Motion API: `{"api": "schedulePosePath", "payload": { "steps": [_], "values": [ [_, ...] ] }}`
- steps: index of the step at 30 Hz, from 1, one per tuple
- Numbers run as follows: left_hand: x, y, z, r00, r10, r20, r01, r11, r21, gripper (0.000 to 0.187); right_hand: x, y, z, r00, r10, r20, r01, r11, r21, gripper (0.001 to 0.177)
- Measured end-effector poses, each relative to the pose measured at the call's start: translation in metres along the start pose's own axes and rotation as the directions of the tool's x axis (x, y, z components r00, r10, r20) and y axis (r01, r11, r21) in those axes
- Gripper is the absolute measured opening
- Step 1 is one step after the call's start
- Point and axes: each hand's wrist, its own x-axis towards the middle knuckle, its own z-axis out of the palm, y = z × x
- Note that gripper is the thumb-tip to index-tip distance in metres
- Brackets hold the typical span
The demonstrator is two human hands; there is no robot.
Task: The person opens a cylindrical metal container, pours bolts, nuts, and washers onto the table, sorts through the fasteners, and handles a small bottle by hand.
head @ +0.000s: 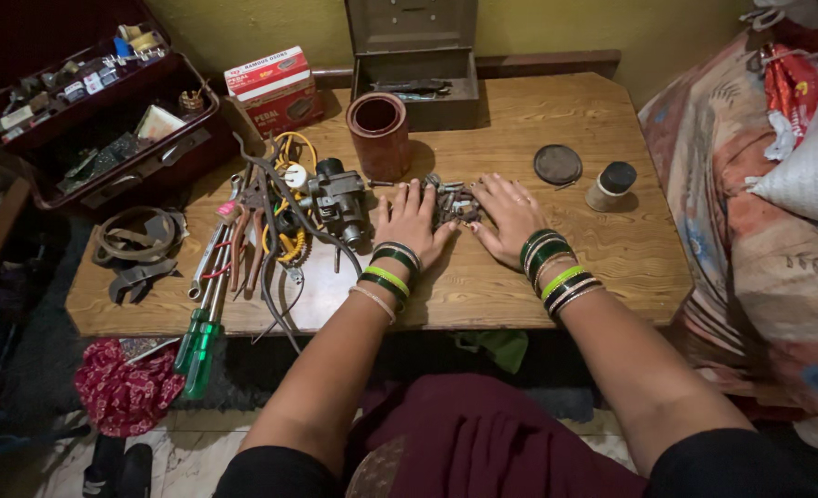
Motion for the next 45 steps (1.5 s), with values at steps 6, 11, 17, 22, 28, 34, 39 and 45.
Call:
{"api": "schedulePosePath", "payload": {
  "steps": [6, 11, 17, 22, 28, 34, 39, 45],
  "values": [
    [-0.001, 0.007, 0.0, 1.0, 0.029, -0.004, -0.029, 1.0, 0.002, 0.083, 0.003, -0.009, -0.01, 0.995, -0.062, 0.073, 0.072, 0.988, -0.136, 0.071],
    [0.001, 0.012, 0.009, 0.997, 0.069, -0.021, -0.069, 0.998, 0.017, 0.081, 0.003, -0.002, 0.0, 0.994, -0.032, 0.107, 0.041, 0.996, -0.078, 0.067],
    [0.003, 0.025, 0.028, 0.992, 0.104, -0.067, -0.104, 0.995, 0.006, 0.079, -0.003, 0.006, 0.01, 0.995, 0.056, 0.086, -0.052, 0.998, -0.045, 0.065],
    [0.005, 0.022, 0.022, 0.993, 0.094, -0.07, -0.094, 0.995, -0.01, 0.077, -0.003, 0.003, 0.007, 0.996, 0.09, 0.005, -0.09, 0.994, -0.055, 0.07],
    [0.016, -0.007, 0.017, 0.927, -0.216, -0.306, 0.189, 0.975, -0.115, 0.057, 0.006, 0.002, -0.001, 0.998, 0.067, 0.016, -0.066, 0.996, -0.056, 0.074],
    [0.028, -0.012, 0.017, 0.872, -0.402, -0.281, 0.317, 0.899, -0.301, 0.054, 0.037, -0.01, 0.001, 0.998, 0.063, 0.017, -0.062, 0.997, -0.045, 0.068],
    [0.028, -0.014, 0.024, 0.879, -0.388, -0.275, 0.31, 0.906, -0.287, 0.057, 0.066, -0.021, 0.012, 0.986, 0.053, 0.157, -0.042, 0.997, -0.071, 0.069],
    [0.028, -0.02, 0.031, 0.884, -0.354, -0.306, 0.26, 0.915, -0.308, 0.06, 0.072, -0.027, 0.014, 0.959, 0.069, 0.274, -0.046, 0.995, -0.091, 0.066]
  ]
}}
